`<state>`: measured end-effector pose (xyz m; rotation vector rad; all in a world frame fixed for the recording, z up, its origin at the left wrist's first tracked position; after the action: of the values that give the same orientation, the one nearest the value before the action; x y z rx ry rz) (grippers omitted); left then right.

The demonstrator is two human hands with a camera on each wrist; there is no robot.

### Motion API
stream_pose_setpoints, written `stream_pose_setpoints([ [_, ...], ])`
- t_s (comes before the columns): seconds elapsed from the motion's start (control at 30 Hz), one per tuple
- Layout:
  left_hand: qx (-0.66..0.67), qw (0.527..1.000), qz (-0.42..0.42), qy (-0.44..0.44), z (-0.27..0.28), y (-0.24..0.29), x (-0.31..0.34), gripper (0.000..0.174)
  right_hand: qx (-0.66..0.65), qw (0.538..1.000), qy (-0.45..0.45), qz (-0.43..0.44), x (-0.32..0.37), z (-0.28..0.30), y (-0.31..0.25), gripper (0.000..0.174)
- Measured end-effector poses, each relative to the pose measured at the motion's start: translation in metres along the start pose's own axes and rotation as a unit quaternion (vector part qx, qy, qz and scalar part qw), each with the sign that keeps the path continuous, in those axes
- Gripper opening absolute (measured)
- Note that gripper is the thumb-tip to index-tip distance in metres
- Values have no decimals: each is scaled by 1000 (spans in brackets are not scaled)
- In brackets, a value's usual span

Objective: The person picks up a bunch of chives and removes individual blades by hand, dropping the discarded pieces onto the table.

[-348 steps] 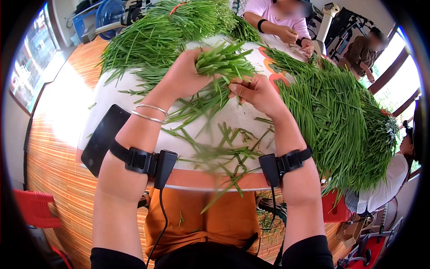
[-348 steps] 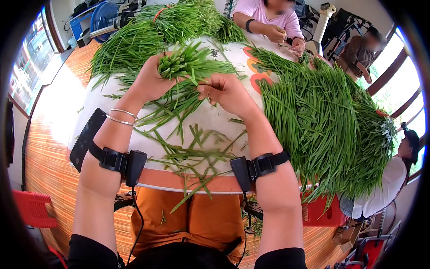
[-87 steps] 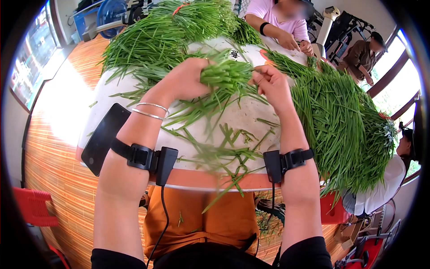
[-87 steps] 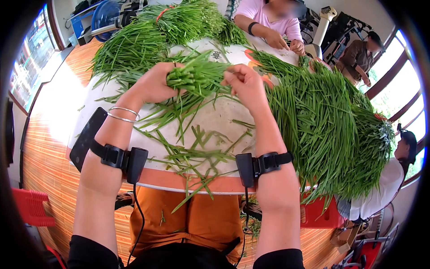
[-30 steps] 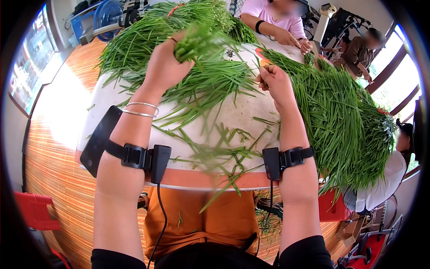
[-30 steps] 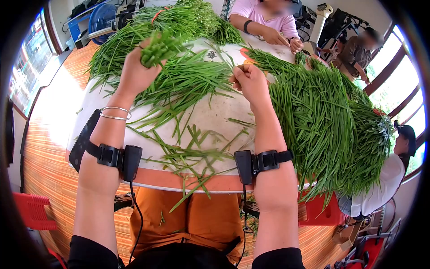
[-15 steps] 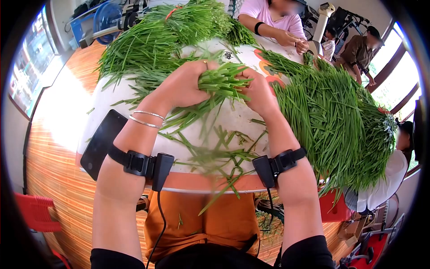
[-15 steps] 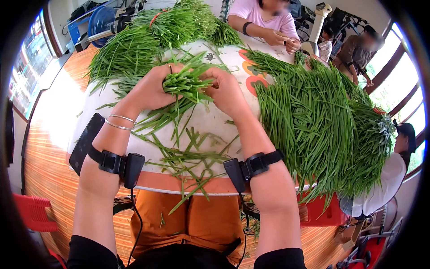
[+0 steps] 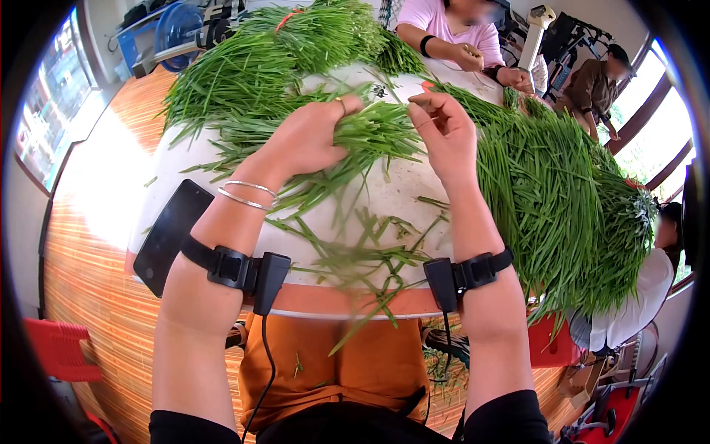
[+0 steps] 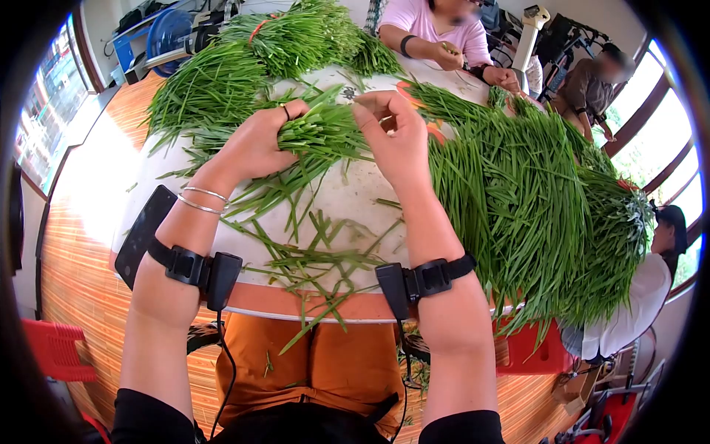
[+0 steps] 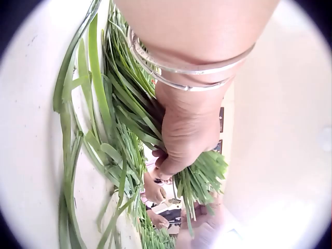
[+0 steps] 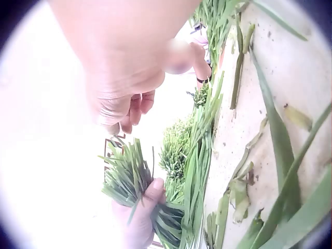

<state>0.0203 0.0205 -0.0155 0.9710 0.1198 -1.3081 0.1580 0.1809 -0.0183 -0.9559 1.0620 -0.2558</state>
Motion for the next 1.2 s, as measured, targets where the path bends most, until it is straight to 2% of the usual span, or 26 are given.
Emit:
stream_pose_setpoints([
  [0.03,-13,1000,-11,-2,0,0,0,32,-1,1000,-1,1,0,0,-3,20],
  [0.1,-34,999,-8,-6,-1,0,0,33,81,979,-28,184,3,-3,-19,26],
  [0.13,-55,998,-4,-11,-1,0,1,34,122,970,-44,207,6,-6,-27,31],
  [0.17,-55,998,-4,-12,0,1,1,34,122,970,-44,206,8,-9,-26,31],
  [0.23,-49,998,-27,-15,0,2,2,36,75,982,-104,139,11,-13,-21,32],
  [0.27,-48,998,-27,-16,-1,0,1,36,78,986,-146,3,12,-11,-15,23],
  [0.3,-43,998,-34,-17,-2,-3,1,38,78,986,-146,3,12,-11,-11,23],
  [0.37,-38,998,-39,-19,-2,-5,1,39,-14,992,-99,-75,10,-11,-4,18],
  [0.43,-64,995,-78,21,1,-2,2,45,-22,994,-84,-67,9,-10,-7,19],
  [0.5,-62,995,-74,26,1,-2,3,45,-22,998,3,-64,7,-7,-14,18],
  [0.53,-59,995,-70,32,2,-2,3,45,-22,998,3,-63,7,-6,-13,18],
  [0.63,-75,995,-58,8,2,-1,1,42,-20,997,59,39,6,-1,-13,13],
  [0.7,-73,995,-62,13,1,-1,1,41,-33,997,54,41,10,-2,-24,15],
  [0.77,-72,995,-66,17,2,-2,2,40,-24,998,-36,55,14,-3,-31,17],
  [0.8,-79,995,-62,5,2,-2,1,40,-24,998,-36,53,14,-5,-33,17],
  [0.87,-84,995,-60,-9,-1,-2,0,40,70,992,-86,67,15,-10,-36,14],
  [1.0,-94,993,-68,-7,-2,-3,2,40,106,987,-106,56,15,-10,-32,8],
  [1.2,-93,995,-35,-30,-1,-1,1,40,107,988,-109,18,15,-11,-29,15],
])
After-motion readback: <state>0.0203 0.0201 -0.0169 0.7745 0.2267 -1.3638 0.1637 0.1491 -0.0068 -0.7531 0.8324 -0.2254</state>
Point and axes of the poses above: each hand's wrist, its own x-axis away from the middle knuckle, its own z-axis out of the back of the hand, y = z × x, the point moved 1 cm from there along -x, towards the middle knuckle, and after that the axes turned 9 degrees about y, right-handed, at the moved point
